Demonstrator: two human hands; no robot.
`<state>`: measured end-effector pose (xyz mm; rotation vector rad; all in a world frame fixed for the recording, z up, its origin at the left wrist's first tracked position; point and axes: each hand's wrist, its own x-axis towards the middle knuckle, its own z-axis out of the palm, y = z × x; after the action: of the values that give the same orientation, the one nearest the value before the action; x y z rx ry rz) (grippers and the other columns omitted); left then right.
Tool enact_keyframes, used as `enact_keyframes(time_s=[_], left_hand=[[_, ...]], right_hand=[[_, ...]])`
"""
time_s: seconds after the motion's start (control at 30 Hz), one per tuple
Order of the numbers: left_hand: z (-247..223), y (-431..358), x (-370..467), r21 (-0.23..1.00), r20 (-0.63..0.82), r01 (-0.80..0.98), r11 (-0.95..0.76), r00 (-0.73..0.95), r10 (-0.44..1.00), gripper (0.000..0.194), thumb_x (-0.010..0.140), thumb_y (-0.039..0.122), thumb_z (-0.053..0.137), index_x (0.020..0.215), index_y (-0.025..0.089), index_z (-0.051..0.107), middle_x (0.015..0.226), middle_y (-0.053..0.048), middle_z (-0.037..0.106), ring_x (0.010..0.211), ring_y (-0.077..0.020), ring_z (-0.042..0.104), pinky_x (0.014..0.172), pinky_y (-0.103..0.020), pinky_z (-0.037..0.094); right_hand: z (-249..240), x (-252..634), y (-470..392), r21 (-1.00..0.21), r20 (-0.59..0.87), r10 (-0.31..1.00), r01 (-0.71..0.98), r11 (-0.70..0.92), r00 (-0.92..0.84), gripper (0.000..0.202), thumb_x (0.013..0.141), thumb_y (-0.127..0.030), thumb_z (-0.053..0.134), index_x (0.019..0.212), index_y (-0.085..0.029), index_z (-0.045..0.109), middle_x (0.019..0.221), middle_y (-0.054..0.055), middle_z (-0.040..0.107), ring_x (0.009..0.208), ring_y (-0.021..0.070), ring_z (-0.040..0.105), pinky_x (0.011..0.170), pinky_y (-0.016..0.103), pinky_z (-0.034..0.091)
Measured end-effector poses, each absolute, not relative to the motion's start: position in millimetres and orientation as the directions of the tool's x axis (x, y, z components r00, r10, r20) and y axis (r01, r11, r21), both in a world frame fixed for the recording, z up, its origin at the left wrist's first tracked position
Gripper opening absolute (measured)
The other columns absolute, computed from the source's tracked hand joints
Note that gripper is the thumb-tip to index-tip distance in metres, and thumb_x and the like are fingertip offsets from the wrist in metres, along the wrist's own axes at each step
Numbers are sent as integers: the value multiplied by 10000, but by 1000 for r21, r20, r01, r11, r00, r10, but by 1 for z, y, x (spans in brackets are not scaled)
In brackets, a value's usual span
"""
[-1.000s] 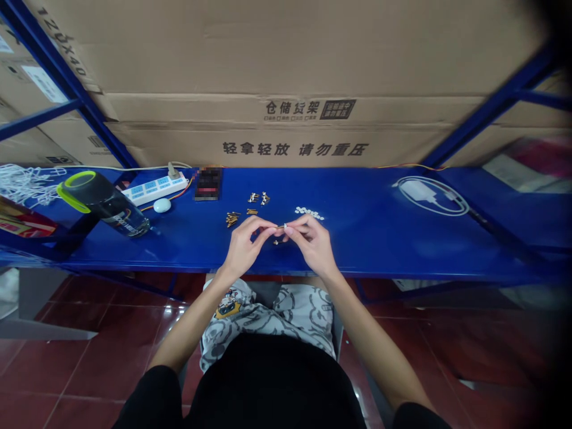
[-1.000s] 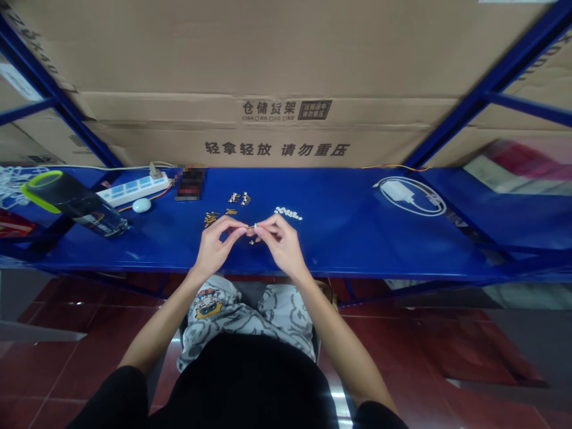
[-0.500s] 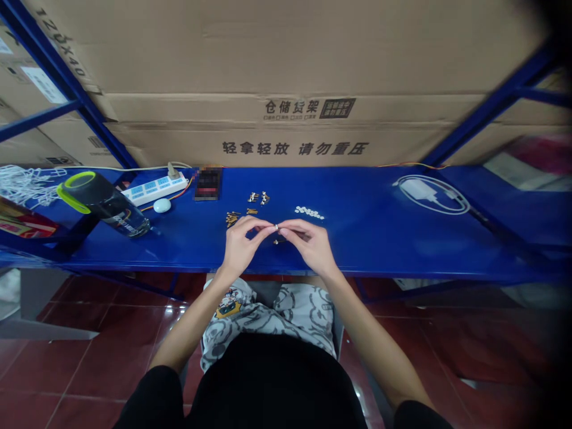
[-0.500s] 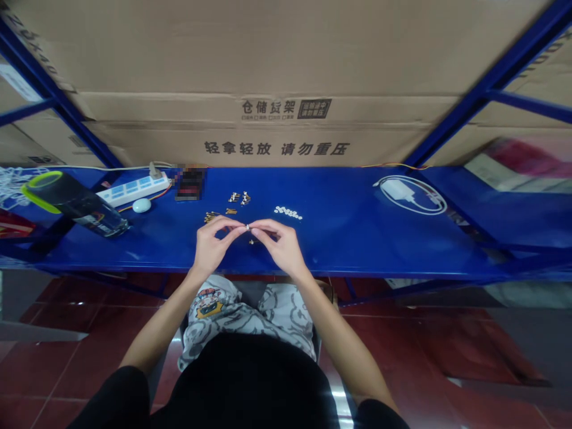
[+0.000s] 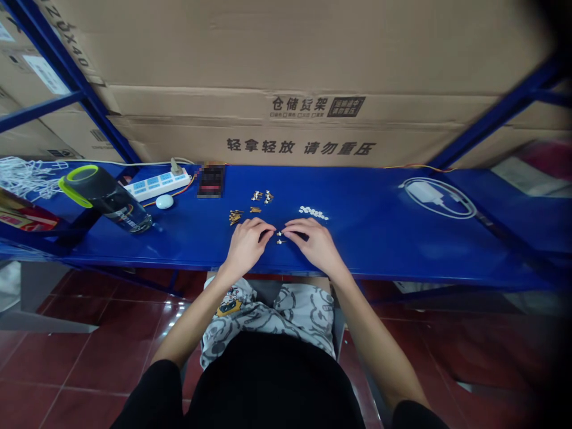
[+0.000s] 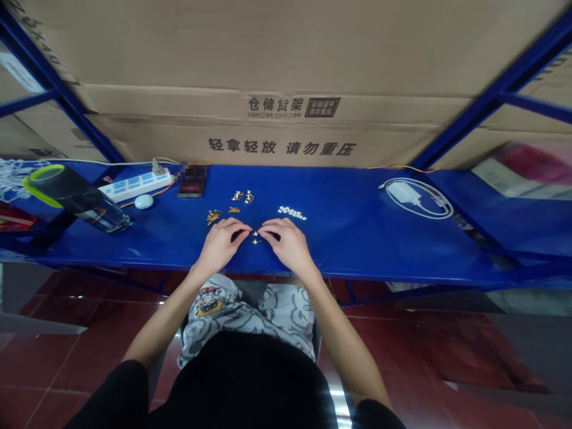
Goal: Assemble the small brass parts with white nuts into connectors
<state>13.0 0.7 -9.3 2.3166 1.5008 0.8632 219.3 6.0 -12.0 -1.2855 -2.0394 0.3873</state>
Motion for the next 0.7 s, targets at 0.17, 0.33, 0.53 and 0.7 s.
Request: enact_keyframes(time_s=[0.17,0.33,0.53,0.7], left_hand=[[-16,3,7,379,372,769,-514,383,846,229,1022,197,515,1147,263,694,1233,-42,678,1118,-253,624,956,-424,444],[-19,6,1,362,362,734,-574,457,813,298,1050,207,437,1282,259,616,1394,-69,602,1307,-250,546,1099,-457,378],[-17,4,3,351,348,738,-576,468,812,324,1056,196,402,1310,239,600,1404,-87,591,1327,-253,536,1123,-468,359],[-18,4,2,323,355,745,-583,476,805,323,1058,195,402,1312,232,597,1408,-89,589,1327,-253,534,1116,-474,367]], right_hand=[[-13,220,6,-523,362,872,702,483,-330,234,977,-291,563,999,-316,795,1209,20,730,1082,271,643,968,486,521],[-14,227,6,-512,332,864,697,503,-379,262,984,-283,540,1045,-337,790,1270,12,706,1122,274,633,971,504,528],[-10,233,9,-547,316,843,642,536,-434,263,995,-287,518,1069,-314,768,1277,18,702,1171,252,638,1076,520,461],[-7,236,12,-535,384,820,621,572,-424,340,1018,-245,429,1168,-288,730,1199,42,732,1144,242,656,1033,481,498]])
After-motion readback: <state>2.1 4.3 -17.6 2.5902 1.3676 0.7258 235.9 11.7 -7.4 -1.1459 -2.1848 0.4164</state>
